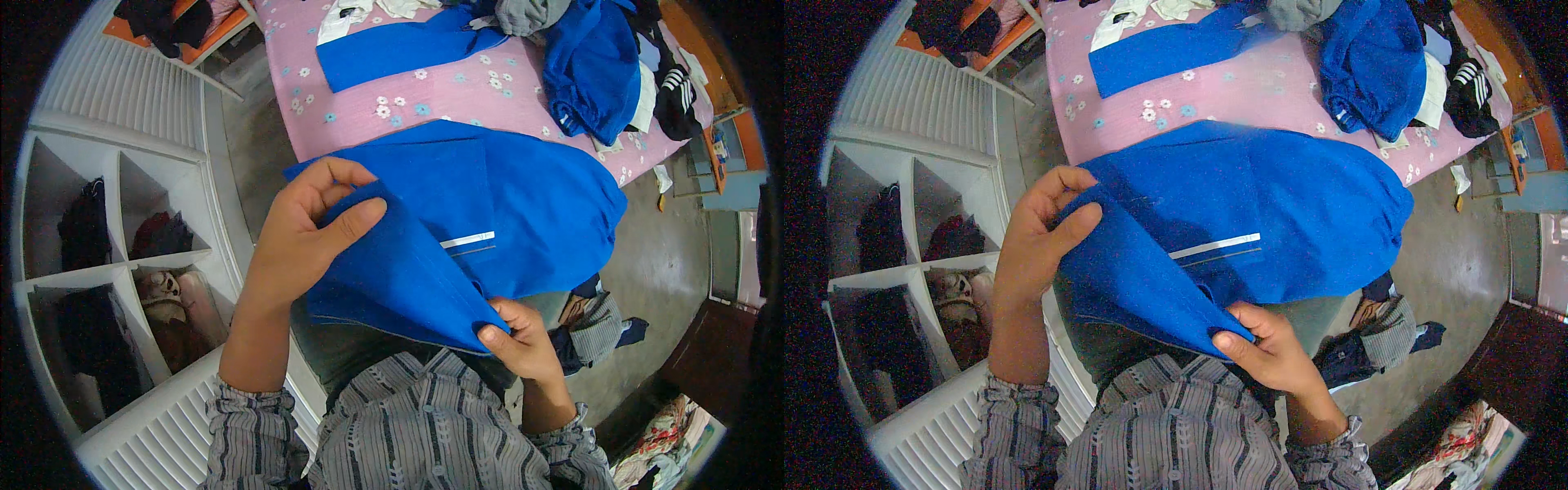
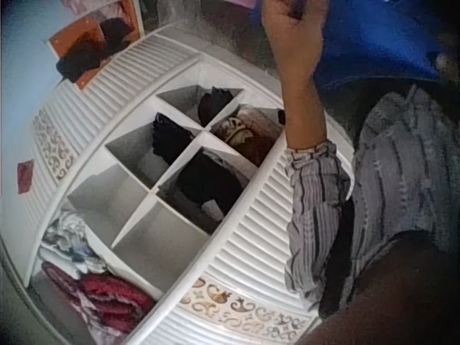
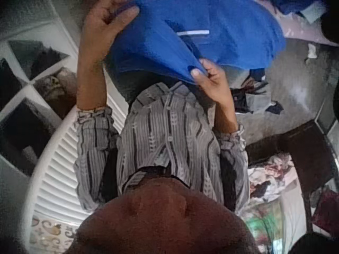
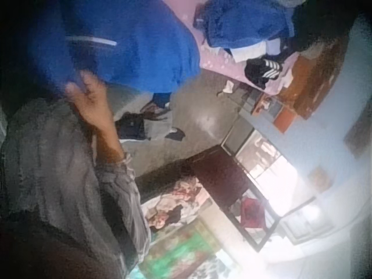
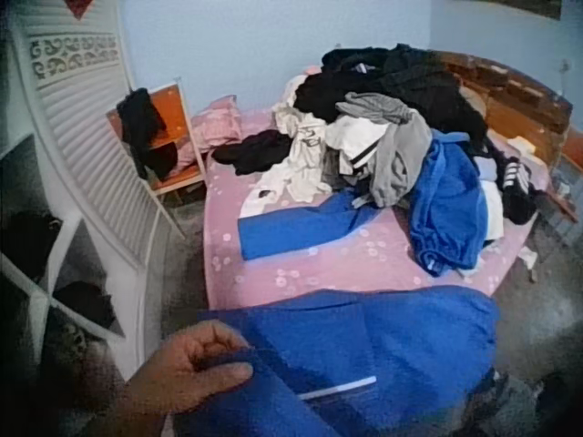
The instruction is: The person sits on the floor and folds several garments, including a brown pair of pants, a grey patterned top, a striped shirt, and a blue jacket. The folded items are placed into a white wardrobe.
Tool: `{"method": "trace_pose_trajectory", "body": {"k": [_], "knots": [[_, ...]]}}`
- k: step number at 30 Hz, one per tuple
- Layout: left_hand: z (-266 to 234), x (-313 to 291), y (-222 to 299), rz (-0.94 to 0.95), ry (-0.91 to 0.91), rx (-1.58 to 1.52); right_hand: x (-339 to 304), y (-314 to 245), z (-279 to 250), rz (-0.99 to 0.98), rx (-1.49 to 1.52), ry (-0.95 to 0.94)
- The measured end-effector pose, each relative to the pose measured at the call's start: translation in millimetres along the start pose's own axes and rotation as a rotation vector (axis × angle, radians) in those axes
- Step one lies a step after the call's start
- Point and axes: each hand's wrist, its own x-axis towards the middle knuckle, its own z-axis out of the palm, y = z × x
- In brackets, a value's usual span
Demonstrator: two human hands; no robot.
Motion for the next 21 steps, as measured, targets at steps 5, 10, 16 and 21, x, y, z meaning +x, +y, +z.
{"method": "trace_pose_trajectory", "body": {"k": [5, 10, 16, 21], "knots": [[-5.4, -8.2, 5.2, -0.09, -0.004, -0.027, -3.7, -2.1, 6.4, -0.018, 0.027, 0.116], [-5.8, -12.9, 5.0, -0.039, 0.004, -0.062, -10.0, -6.9, 7.3, -0.013, 0.08, 0.107], [-4.0, -15.5, 3.6, -0.014, 0.005, -0.074, -14.4, -9.7, 6.8, -0.019, 0.118, 0.102], [-5.4, -16.8, 3.7, -0.032, -0.007, -0.105, -14.6, -9.1, 7.7, -0.021, 0.133, 0.103]]}}
